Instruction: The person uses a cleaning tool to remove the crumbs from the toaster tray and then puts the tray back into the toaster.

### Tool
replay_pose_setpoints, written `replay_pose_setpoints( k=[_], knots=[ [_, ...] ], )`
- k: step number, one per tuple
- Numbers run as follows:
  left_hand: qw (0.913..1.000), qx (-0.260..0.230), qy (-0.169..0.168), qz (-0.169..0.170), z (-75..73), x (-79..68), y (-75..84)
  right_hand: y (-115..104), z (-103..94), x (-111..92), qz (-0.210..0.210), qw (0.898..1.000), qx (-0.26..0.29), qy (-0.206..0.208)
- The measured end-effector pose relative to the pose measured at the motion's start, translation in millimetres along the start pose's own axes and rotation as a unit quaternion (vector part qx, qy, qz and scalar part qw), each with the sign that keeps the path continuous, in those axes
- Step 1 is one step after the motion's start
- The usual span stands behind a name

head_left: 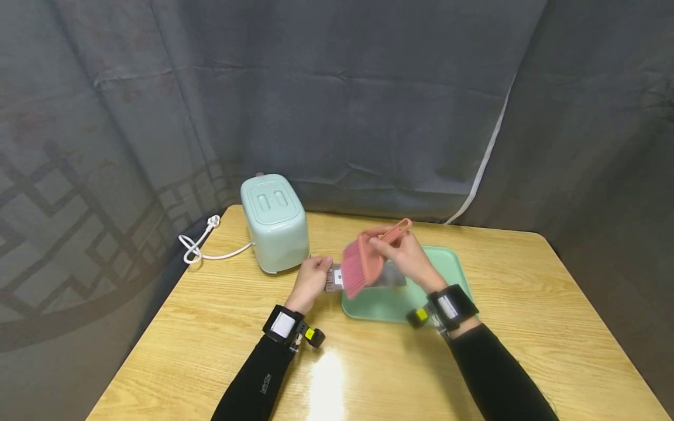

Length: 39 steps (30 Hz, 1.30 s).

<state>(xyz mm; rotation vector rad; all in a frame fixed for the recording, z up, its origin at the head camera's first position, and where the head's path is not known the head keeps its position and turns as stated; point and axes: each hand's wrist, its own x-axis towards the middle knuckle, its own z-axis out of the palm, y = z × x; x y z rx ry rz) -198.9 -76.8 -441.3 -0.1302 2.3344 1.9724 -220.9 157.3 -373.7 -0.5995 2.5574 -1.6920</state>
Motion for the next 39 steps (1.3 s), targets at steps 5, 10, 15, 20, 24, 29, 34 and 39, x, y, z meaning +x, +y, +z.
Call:
replay_pose_setpoints(
  k=[5, 10, 15, 20, 24, 29, 34, 39],
  knots=[
    [1.0, 0.003, 0.003, 0.002, 0.5, -0.4, 0.5, -0.7, -1.4, -2.5, 0.008, 1.0, -0.017, 0.004],
    [1.0, 0.002, 0.004, 0.004, 0.2, -1.6, 1.1, -4.6, -5.4, -5.3, 0.006, 1.0, -0.027, 0.005],
    [0.9999, 0.006, 0.008, 0.003, -0.8, -0.6, 0.3, -6.7, -12.6, -7.8, -0.007, 0.999, -0.046, 0.014],
    [0.9999, 0.01, 0.008, -0.001, -1.1, 0.9, -1.9, -2.4, -19.8, -10.8, 0.001, 0.997, -0.067, 0.028],
    [1.0, 0.006, 0.007, -0.001, -1.0, 1.9, -3.7, -1.9, -24.1, -13.9, 0.008, 0.997, -0.075, 0.033],
    [0.9999, 0.009, 0.006, -0.005, -2.4, 0.8, -3.4, -1.2, -29.2, -17.5, 0.011, 0.997, -0.064, 0.038],
    [0.9999, 0.01, 0.01, -0.007, -4.1, 0.7, -3.0, 1.1, -33.1, -19.3, 0.007, 0.997, -0.06, 0.038],
    [0.9999, 0.009, 0.013, -0.003, -4.8, 0.9, -3.2, 1.8, -34.3, -20.2, 0.005, 0.998, -0.056, 0.041]
  ],
)
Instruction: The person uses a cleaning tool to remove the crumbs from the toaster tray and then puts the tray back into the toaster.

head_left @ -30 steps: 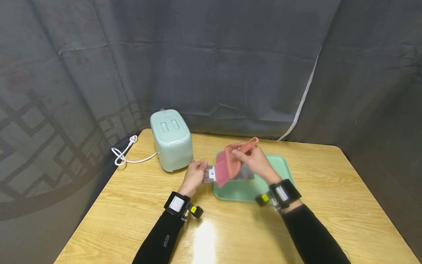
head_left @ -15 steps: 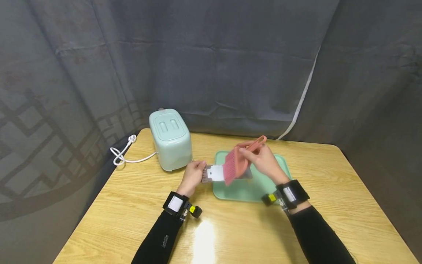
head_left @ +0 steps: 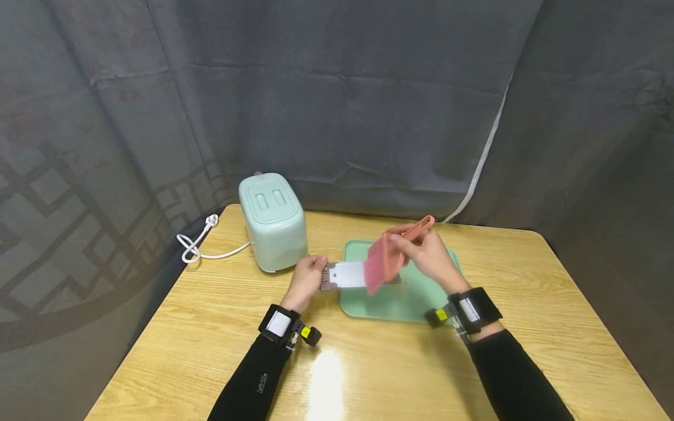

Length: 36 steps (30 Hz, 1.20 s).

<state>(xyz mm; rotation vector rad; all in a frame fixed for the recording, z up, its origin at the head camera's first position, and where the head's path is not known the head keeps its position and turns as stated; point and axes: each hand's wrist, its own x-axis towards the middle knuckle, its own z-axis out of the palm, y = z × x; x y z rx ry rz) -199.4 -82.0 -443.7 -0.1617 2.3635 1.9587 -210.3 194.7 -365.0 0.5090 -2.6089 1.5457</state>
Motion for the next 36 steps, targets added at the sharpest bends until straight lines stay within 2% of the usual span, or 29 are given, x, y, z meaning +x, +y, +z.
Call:
replay_pose_setpoints(
  k=[10, 17, 31, 36],
  knots=[
    [1.0, 0.0, -0.001, -0.008, -1.4, 0.2, 2.4, 1.3, -4.0, -1.8, -0.003, 1.0, -0.006, 0.006],
    [1.0, -0.005, -0.004, -0.004, -3.5, 1.0, 2.3, 2.5, -8.8, -3.8, 0.012, 1.0, -0.002, 0.011],
    [0.9999, -0.01, 0.0, -0.003, -3.5, 4.2, 1.2, 7.3, -14.9, -7.0, 0.005, 0.999, -0.008, 0.041],
    [0.9999, -0.009, -0.001, -0.003, -3.7, 4.0, 0.8, 10.7, -16.7, -8.1, 0.015, 0.999, -0.002, 0.049]
  ],
)
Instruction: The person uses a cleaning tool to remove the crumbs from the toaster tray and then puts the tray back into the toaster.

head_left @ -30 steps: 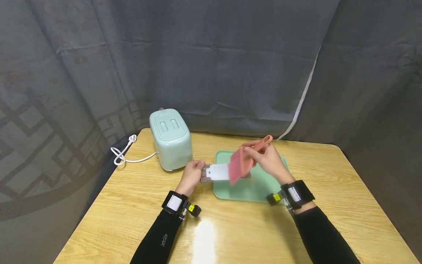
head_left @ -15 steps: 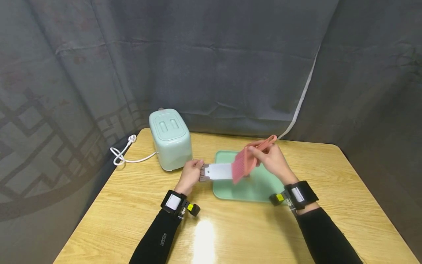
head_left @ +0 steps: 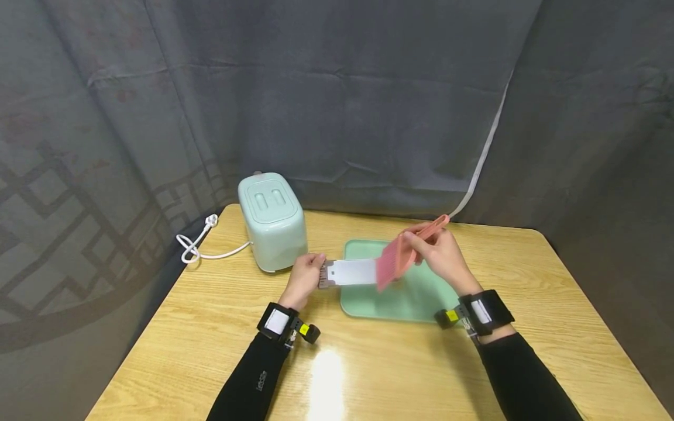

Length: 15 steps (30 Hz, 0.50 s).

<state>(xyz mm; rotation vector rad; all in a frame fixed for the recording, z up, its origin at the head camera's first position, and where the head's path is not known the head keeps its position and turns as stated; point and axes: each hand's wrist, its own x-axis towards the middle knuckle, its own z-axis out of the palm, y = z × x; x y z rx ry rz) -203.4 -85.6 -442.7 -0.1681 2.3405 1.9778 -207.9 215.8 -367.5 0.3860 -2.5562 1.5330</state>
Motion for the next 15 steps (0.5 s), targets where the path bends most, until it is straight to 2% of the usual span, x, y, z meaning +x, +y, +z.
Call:
replay_pose_setpoints(
  k=[6, 15],
  knots=[
    [1.0, -0.002, -0.001, -0.002, 0.0, -0.4, 0.4, -0.4, -2.2, -1.4, -0.002, 1.0, -0.003, 0.0],
    [1.0, -0.002, 0.001, -0.003, -0.8, -0.8, 0.9, 1.3, -5.6, -5.0, 0.001, 1.0, -0.012, 0.027]
  ],
)
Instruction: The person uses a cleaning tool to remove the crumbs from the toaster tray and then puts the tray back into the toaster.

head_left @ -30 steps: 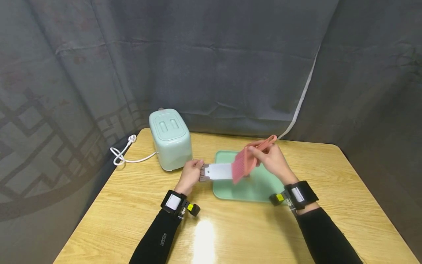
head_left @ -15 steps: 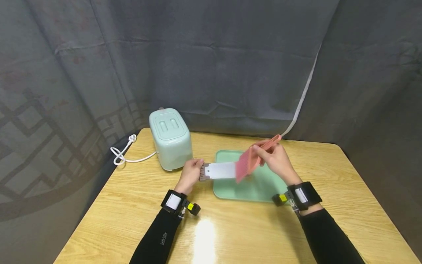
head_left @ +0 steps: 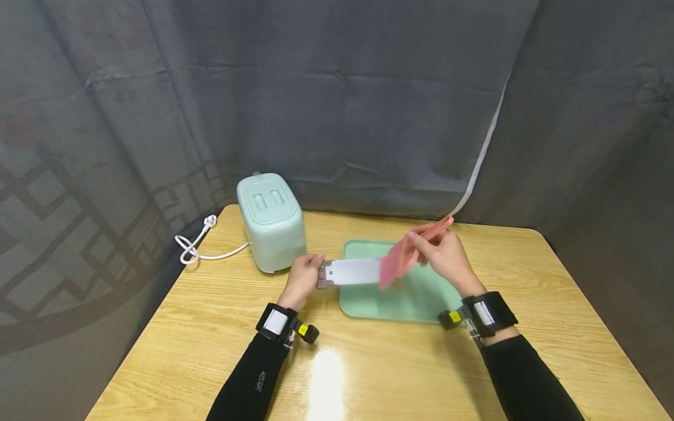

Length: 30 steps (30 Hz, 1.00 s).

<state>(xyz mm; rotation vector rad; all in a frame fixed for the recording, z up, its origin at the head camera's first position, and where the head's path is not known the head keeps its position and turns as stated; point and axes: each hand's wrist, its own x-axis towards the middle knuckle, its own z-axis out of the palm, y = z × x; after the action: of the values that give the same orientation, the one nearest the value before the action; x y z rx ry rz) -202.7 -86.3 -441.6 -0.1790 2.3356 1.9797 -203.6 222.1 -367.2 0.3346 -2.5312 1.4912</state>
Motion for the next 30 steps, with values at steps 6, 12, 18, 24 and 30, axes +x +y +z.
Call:
replay_pose_setpoints(
  k=[6, 12, 18, 24, 30],
  knots=[
    [1.0, 0.005, 0.005, -0.003, -0.4, -0.1, 0.0, 0.5, -1.3, -2.0, 0.014, 1.0, -0.007, 0.022],
    [0.9999, 0.002, 0.008, -0.008, 0.5, 0.1, 0.1, 0.3, -2.5, -4.2, 0.05, 0.998, -0.027, 0.036],
    [0.9999, -0.004, 0.008, -0.006, 1.0, 1.7, 0.0, -0.3, -3.7, -5.2, 0.06, 0.995, -0.055, 0.059],
    [0.9999, -0.003, 0.009, -0.004, 0.9, 1.8, -0.1, -1.7, -3.9, -7.3, 0.071, 0.992, -0.074, 0.073],
    [0.9999, -0.004, 0.013, 0.0, 2.8, 2.4, -1.1, -2.8, -3.4, -8.5, 0.082, 0.988, -0.089, 0.091]
  ],
)
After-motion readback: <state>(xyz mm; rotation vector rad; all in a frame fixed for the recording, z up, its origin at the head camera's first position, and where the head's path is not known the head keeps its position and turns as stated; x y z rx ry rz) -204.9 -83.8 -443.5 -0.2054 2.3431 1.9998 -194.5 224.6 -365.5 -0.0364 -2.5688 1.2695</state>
